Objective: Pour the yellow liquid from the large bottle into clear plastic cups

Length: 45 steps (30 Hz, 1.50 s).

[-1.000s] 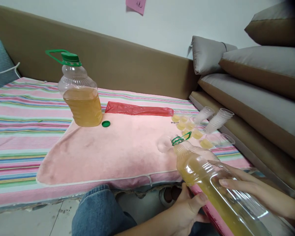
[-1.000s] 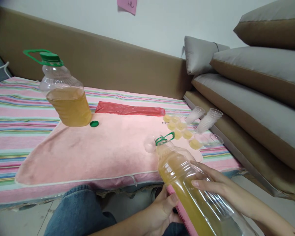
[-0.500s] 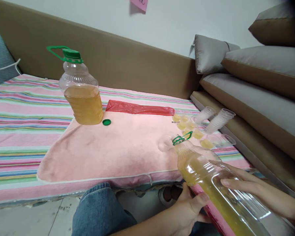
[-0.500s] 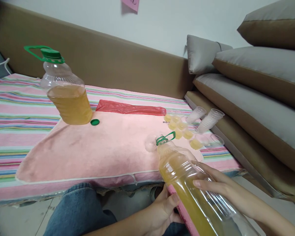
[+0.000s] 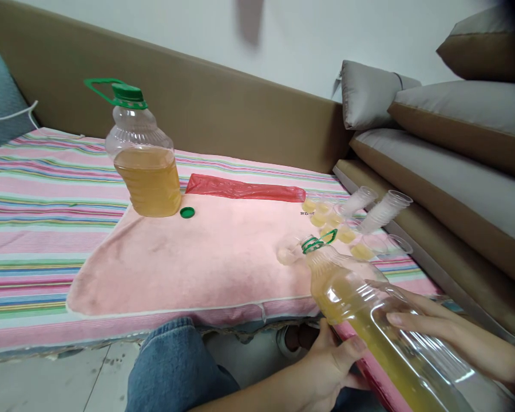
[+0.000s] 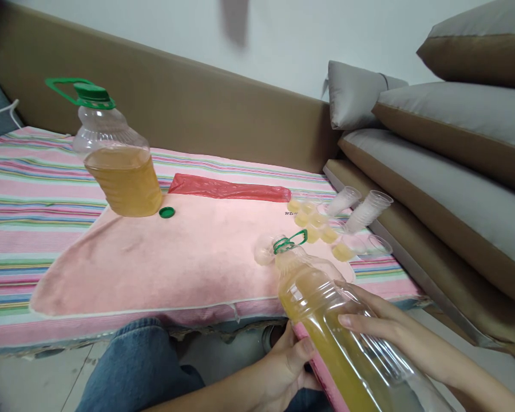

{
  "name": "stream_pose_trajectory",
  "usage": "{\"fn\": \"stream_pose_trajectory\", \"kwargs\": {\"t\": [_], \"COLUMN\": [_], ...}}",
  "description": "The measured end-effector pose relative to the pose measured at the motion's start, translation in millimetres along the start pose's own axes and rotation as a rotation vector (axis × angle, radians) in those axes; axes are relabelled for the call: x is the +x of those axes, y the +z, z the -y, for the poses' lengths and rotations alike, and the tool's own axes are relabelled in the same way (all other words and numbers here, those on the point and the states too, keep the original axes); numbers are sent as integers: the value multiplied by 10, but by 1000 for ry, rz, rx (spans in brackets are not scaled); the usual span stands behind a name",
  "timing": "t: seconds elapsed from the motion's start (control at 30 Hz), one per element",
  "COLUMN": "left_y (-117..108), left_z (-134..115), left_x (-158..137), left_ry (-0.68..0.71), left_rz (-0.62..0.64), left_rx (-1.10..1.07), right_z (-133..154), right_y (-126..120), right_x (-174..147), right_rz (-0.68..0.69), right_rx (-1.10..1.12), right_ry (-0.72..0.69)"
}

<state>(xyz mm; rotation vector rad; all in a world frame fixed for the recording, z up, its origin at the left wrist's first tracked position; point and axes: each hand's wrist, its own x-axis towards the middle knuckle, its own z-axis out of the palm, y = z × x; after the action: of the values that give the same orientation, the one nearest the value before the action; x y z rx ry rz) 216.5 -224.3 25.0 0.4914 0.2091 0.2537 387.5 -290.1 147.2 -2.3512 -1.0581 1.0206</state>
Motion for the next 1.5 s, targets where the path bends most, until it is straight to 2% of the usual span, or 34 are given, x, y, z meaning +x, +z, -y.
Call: {"fn": "stream_pose_trajectory", "kwargs": {"t": [0.43,0.9,1.3,1.5], "left_y": [-11,-19,-21,-17], "left_z": [16,21,36,23], "left_x": [1,23,32,20], "left_ry": [6,-6,-4,-2], "left_rz": [-5,-21,-20,-9], "left_rx": [8,11,12,12], "right_z": [-12,-33,-36,-46], "right_y": [-12,-29,-26,-31], "right_x": [11,24,21,16], "right_rz": [-11,40,-46,-14], "right_rx": [7,11,-21,11], "right_ry": [-13,-8,-37,-34]}}
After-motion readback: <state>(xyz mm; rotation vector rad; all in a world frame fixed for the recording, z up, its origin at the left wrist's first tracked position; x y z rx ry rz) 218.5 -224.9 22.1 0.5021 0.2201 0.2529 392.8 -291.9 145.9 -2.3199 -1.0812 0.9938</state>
